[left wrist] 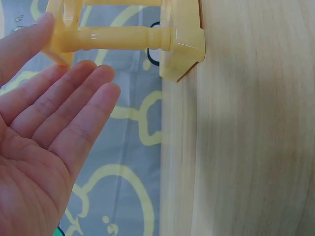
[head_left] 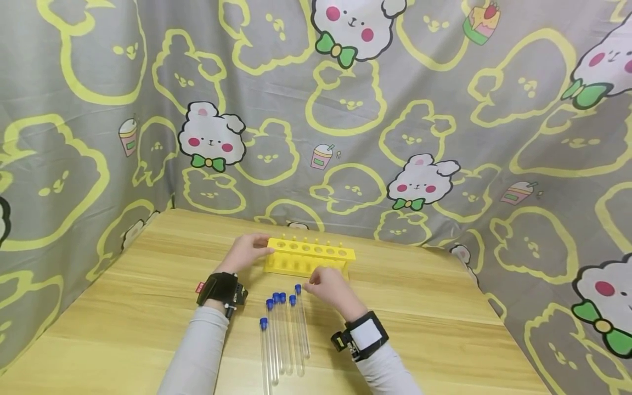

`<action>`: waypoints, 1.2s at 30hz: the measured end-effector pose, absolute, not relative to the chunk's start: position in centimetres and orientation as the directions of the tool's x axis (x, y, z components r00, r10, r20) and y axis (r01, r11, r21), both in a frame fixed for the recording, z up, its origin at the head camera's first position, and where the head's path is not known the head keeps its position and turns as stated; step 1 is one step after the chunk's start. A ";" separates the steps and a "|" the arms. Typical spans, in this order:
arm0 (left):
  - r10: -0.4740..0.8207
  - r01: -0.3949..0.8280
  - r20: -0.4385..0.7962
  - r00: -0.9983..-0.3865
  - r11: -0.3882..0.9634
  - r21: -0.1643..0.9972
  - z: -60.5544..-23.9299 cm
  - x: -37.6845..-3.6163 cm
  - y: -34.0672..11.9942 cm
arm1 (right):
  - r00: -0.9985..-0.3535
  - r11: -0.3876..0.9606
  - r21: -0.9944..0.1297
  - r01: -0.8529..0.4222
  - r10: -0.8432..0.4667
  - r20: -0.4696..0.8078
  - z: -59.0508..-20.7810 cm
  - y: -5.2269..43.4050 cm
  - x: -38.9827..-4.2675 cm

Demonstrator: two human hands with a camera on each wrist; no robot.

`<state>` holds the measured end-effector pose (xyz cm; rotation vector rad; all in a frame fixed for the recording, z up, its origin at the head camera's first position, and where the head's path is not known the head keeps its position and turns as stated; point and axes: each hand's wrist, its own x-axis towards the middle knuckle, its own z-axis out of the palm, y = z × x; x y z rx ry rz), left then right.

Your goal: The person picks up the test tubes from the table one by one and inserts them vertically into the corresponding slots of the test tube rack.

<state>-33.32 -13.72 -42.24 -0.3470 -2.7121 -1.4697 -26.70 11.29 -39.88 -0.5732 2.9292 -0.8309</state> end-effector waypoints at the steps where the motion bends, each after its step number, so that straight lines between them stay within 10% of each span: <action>1: 0.178 0.213 0.139 -0.974 0.527 0.823 -42.2 -33.3 -13.7 | -0.932 0.792 -0.516 -0.326 -0.361 0.035 -40.2 11.0 -26.8; 36: 0.185 0.229 0.150 -0.971 0.548 0.804 -42.2 -33.2 -13.7 | -0.966 0.801 -0.595 -0.073 -0.204 -0.156 -42.1 9.3 -26.4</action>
